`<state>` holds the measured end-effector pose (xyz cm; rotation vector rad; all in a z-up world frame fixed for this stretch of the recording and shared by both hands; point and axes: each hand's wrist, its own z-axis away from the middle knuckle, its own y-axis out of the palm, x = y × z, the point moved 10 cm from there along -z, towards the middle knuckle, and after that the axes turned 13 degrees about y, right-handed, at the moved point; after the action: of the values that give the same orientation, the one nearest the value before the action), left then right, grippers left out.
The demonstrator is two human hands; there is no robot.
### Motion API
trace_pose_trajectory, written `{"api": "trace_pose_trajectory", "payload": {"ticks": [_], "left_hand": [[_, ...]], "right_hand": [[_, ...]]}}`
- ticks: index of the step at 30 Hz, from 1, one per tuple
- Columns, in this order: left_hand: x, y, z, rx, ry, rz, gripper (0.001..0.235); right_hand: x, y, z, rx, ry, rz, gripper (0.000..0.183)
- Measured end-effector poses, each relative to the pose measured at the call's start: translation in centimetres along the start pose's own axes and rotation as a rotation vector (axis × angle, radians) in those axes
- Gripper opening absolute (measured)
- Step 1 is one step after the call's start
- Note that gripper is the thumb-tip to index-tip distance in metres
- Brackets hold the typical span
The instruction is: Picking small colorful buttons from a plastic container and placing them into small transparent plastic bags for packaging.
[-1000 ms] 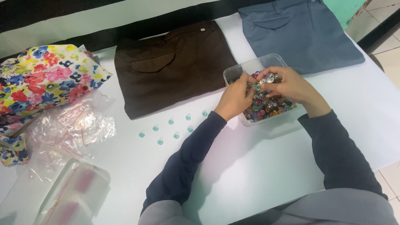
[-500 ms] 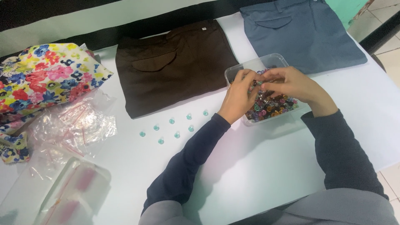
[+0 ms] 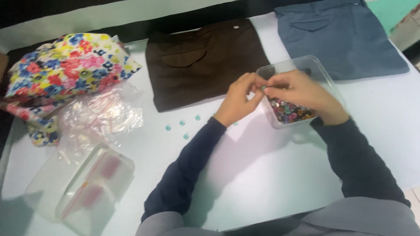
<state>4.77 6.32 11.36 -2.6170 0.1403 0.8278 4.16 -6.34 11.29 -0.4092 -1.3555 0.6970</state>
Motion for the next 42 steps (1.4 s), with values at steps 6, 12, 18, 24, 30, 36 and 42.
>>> {"api": "trace_pose_trajectory", "payload": {"ticks": [6, 12, 18, 24, 30, 36, 42], "left_hand": [[1.2, -8.7, 5.3, 0.02, -0.244, -0.095, 0.01], [-0.3, -15.1, 10.8, 0.107, -0.434, -0.224, 0.013], [2.4, -18.2, 17.8, 0.212, -0.685, -0.323, 0.018], [4.2, -18.8, 22.7, 0.355, -0.826, -0.401, 0.022], [4.8, -19.1, 23.3, 0.329, -0.847, -0.366, 0.02], [4.5, -17.8, 22.0, 0.382, -0.763, -0.364, 0.029], [4.0, -17.5, 21.8, 0.42, -0.772, -0.421, 0.026]], "right_hand": [[6.5, 8.5, -1.5, -0.059, -0.132, 0.278, 0.022], [11.5, 16.6, -1.6, 0.012, -0.163, 0.412, 0.024], [14.5, 21.0, -1.2, 0.136, -0.227, 0.495, 0.029], [12.6, 24.2, -2.6, 0.207, -0.219, 0.682, 0.031], [10.3, 26.9, -2.8, 0.22, -0.2, 0.764, 0.025], [9.7, 27.7, -2.6, 0.233, -0.19, 0.771, 0.023], [10.0, 28.0, -2.7, 0.184, -0.22, 0.826, 0.022]]}}
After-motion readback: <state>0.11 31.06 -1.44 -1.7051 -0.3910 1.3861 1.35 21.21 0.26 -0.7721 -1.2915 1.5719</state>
